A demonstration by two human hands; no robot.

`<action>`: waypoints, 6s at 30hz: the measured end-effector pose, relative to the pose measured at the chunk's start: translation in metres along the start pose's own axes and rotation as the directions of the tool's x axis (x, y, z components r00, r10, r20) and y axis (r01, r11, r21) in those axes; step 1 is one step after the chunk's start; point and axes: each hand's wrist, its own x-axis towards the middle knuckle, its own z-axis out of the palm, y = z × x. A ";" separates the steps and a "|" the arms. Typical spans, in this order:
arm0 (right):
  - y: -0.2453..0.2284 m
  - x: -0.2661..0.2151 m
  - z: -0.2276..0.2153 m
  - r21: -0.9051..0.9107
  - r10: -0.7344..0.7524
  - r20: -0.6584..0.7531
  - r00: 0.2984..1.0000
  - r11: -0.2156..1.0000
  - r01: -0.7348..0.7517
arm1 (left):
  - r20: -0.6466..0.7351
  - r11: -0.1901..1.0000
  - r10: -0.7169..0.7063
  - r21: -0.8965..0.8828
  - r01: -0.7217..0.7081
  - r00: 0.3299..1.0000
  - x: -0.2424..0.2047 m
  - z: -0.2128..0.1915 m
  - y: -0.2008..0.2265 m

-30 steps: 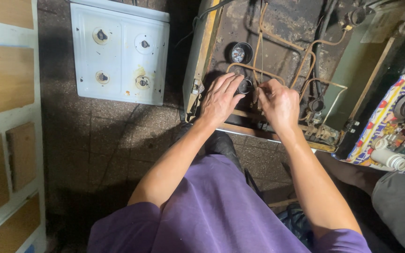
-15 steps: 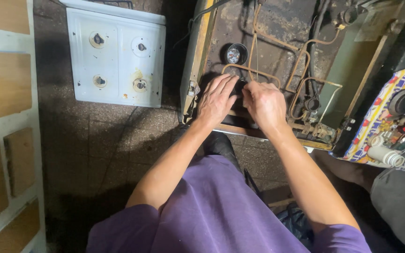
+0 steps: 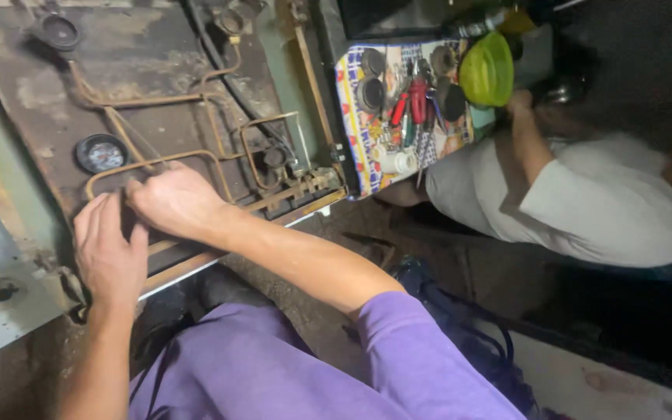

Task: Dismantling and inspecting the internal components of a gas stove for repair

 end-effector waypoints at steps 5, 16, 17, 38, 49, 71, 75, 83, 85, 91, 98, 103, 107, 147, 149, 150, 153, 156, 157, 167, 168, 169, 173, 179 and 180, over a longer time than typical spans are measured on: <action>-0.005 0.005 0.025 0.037 -0.062 0.090 0.994 0.998 0.059 | -0.036 0.999 0.018 0.028 -0.017 0.999 -0.006 0.004 -0.005; -0.002 0.014 0.009 -0.048 -0.198 0.087 0.976 0.978 0.203 | -0.097 0.985 -0.165 0.035 0.169 0.982 -0.013 0.019 -0.024; 0.018 0.011 -0.006 -0.134 -0.204 0.073 0.976 0.968 0.212 | -0.083 0.992 -0.122 -0.053 0.118 0.989 -0.009 0.036 -0.026; 0.022 0.004 0.012 -0.277 -0.379 0.100 0.920 0.878 0.391 | 0.720 0.155 -0.570 -0.380 0.912 0.397 -0.141 0.139 0.073; 0.041 0.015 0.007 -0.280 -0.397 0.216 0.892 0.850 0.446 | 0.515 -0.210 -0.703 -0.809 0.549 0.490 -0.145 0.228 0.086; 0.159 -0.141 -0.110 0.424 0.152 0.122 0.981 0.885 -0.190 | 0.204 0.061 -0.939 -0.695 0.717 0.277 -0.141 0.234 0.109; 0.163 -0.212 -0.106 0.489 0.258 0.124 0.958 0.824 -0.286 | 0.373 -0.106 -0.862 -0.794 0.599 0.343 -0.155 0.266 0.089; 0.134 -0.264 -0.113 0.658 0.267 0.151 0.952 0.692 -0.298 | 0.379 -0.081 -0.845 -0.788 0.610 0.376 -0.153 0.248 0.091; 0.132 -0.267 -0.120 0.664 0.279 0.158 0.947 0.680 -0.311 | 0.393 -0.121 -0.830 -0.819 0.561 0.395 -0.159 0.248 0.090; 0.130 -0.274 -0.125 0.672 0.298 0.165 0.940 0.664 -0.329 | 0.376 -0.059 -0.804 -0.821 0.568 0.460 -0.151 0.230 0.090; 0.134 -0.284 -0.138 0.644 0.302 0.159 0.940 0.690 -0.331 | 0.395 0.044 -0.727 -0.789 0.613 0.562 -0.169 0.248 0.065; 0.139 -0.293 -0.144 0.630 0.335 0.142 0.931 0.695 -0.346 | 0.370 0.053 -0.751 -0.791 0.609 0.547 -0.147 0.222 0.084; 0.144 -0.304 -0.143 0.609 0.362 0.135 0.922 0.704 -0.366 | 0.249 0.048 -0.867 -0.821 0.569 0.431 -0.153 0.259 0.074; 0.208 -0.385 -0.147 0.612 0.213 0.136 0.968 0.750 -0.251 | 0.134 -0.041 -0.956 -0.943 0.332 0.262 -0.131 0.296 0.143; 0.218 -0.387 -0.150 0.622 0.209 0.147 0.967 0.741 -0.254 | 0.130 -0.029 -0.951 -0.940 0.339 0.279 -0.126 0.282 0.153; 0.223 -0.388 -0.147 0.625 0.206 0.136 0.969 0.741 -0.245 | 0.122 -0.020 -0.950 -0.942 0.335 0.286 -0.126 0.282 0.153; 0.229 -0.393 -0.145 0.639 0.183 0.126 0.975 0.737 -0.221 | 0.131 -0.034 -0.946 -0.951 0.308 0.298 -0.134 0.282 0.156; 0.233 -0.391 -0.142 0.660 0.164 0.120 0.979 0.724 -0.202 | 0.125 -0.043 -0.948 -0.962 0.270 0.293 -0.133 0.288 0.152; 0.235 -0.391 -0.141 0.665 0.154 0.116 0.981 0.722 -0.191 | 0.117 -0.048 -0.955 -0.968 0.247 0.274 -0.134 0.293 0.152; 0.246 -0.372 -0.139 0.648 0.113 0.158 0.981 0.737 -0.190 | 0.048 -0.008 -0.983 -0.975 0.222 0.176 -0.123 0.313 0.143; 0.243 -0.373 -0.140 0.648 0.111 0.163 0.980 0.738 -0.191 | 0.050 -0.011 -0.984 -0.975 0.222 0.171 -0.128 0.312 0.148; 0.243 -0.369 -0.140 0.650 0.104 0.166 0.981 0.736 -0.188 | 0.056 -0.018 -0.985 -0.975 0.223 0.166 -0.124 0.310 0.148; 0.243 -0.358 -0.137 0.628 0.095 0.155 0.983 0.759 -0.172 | 0.079 -0.039 -0.978 -0.978 0.206 0.191 -0.126 0.311 0.145; 0.236 -0.346 -0.143 0.608 0.075 0.174 0.982 0.777 -0.167 | 0.161 -0.113 -0.961 -0.971 0.213 0.223 -0.124 0.300 0.157; 0.238 -0.346 -0.138 0.606 0.071 0.157 0.985 0.781 -0.153 | 0.151 -0.103 -0.960 -0.974 0.204 0.237 -0.121 0.298 0.156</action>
